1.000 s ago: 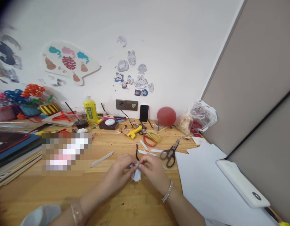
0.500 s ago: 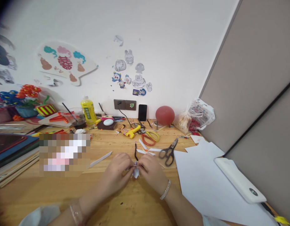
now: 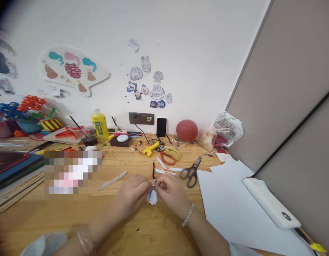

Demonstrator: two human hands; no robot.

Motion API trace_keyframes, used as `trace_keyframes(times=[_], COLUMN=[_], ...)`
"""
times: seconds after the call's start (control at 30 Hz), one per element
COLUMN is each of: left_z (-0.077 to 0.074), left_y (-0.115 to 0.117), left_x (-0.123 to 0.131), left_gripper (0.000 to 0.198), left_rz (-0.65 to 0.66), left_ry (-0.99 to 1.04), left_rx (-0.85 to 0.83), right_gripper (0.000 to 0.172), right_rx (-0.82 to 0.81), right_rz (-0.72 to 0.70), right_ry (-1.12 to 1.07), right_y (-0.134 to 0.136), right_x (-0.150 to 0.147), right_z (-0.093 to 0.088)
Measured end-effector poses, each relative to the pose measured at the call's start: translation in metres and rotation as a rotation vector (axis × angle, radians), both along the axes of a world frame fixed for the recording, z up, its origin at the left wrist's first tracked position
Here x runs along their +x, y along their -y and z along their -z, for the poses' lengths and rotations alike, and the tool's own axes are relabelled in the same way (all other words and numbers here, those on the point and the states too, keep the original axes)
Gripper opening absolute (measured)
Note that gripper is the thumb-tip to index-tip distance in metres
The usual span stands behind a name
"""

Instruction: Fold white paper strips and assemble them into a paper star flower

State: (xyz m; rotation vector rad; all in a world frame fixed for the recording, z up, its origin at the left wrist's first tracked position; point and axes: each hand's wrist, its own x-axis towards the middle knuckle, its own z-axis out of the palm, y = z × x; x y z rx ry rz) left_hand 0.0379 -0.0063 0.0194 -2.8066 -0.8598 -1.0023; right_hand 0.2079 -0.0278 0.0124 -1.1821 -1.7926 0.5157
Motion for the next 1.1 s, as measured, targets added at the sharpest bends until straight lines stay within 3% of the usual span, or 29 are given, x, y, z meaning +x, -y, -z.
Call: trace_keyframes(times=[0.1,0.27,0.43,0.57,0.67,0.9,1.1], left_z=[-0.004,-0.008,0.002,0.012,0.012,0.005,0.014], left_y=[0.001,-0.001,-0.013,-0.022,-0.023,-0.02,-0.024], left_x=[0.0,0.004,0.006,0.004,0.005,0.01,0.008], left_gripper=[0.021,0.015,0.008,0.013,0.012,0.011,0.013], left_rz=[-0.028,-0.049,-0.014,0.011,0.014,-0.077,-0.091], left_ry=[0.03,0.153,0.213,0.241,0.246,0.126,0.139], left_rx=[-0.189,-0.607,-0.858,-1.019,-1.034,-0.835,-0.95], right_gripper=[0.003,0.012,0.013,0.012,0.01,0.009,0.01], right_rx=[-0.177,-0.46,-0.5,-0.491,-0.479,-0.324,-0.51], right_rz=[-0.025,-0.157,-0.163,-0.134,-0.119,-0.065,-0.104], right_ry=[-0.11,-0.282,-0.278,-0.241,-0.206,-0.043,-0.229], right_y=[0.0,-0.005,-0.01,-0.012,-0.012,-0.01,-0.015], right_x=[0.001,0.007,0.006,0.002,-0.001,-0.005,-0.004], right_z=[-0.002,-0.001,0.008,0.013,0.013,0.013,0.019])
